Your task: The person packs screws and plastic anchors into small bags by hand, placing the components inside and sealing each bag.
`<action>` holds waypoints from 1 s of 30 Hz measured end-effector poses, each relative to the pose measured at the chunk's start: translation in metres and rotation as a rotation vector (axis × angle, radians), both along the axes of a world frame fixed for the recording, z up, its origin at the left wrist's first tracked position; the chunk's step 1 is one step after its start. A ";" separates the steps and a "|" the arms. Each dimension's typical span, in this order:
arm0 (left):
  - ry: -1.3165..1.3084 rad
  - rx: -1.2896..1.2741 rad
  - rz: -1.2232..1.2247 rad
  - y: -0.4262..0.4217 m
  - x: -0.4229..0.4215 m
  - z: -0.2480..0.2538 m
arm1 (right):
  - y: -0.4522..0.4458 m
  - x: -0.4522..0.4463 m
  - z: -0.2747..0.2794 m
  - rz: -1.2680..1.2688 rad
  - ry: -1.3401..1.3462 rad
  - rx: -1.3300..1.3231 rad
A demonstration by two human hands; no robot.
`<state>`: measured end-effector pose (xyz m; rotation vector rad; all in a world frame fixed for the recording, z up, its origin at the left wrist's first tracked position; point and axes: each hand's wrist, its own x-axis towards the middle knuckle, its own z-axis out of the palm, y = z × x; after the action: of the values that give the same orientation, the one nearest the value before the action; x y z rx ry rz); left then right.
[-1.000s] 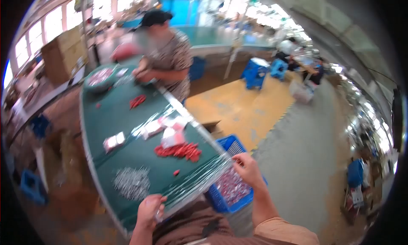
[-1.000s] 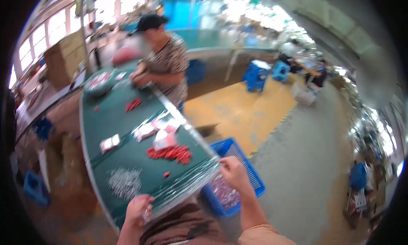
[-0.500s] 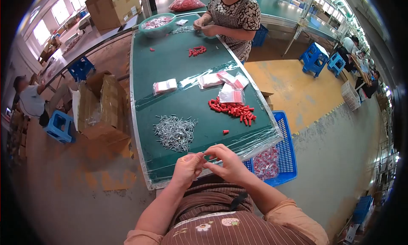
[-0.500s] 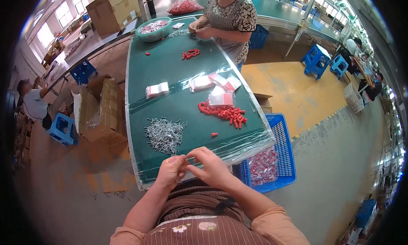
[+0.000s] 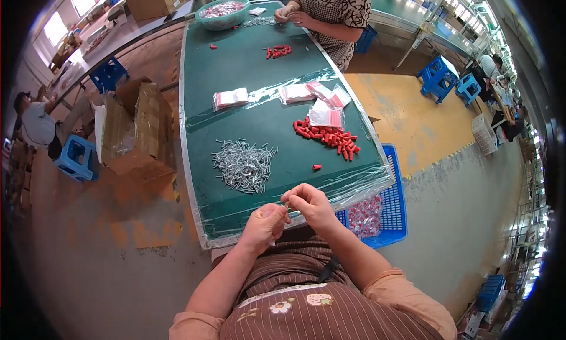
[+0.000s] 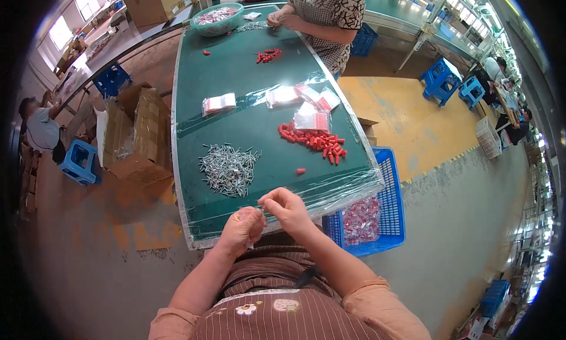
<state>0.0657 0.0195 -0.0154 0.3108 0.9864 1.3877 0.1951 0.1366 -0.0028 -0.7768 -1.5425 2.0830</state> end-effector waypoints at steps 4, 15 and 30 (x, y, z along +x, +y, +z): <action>0.004 -0.006 0.061 -0.002 -0.002 -0.005 | 0.001 -0.001 -0.005 0.108 -0.049 0.156; 0.015 0.038 0.105 0.004 0.005 -0.009 | -0.016 -0.018 -0.012 -0.051 0.036 -0.092; 0.130 -0.173 0.107 -0.002 -0.030 0.007 | 0.027 0.001 0.018 0.387 -0.285 0.468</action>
<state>0.0360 0.0178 -0.0081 0.2238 1.2374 1.3808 0.1960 0.1639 0.0156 -0.6544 -2.3839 1.7798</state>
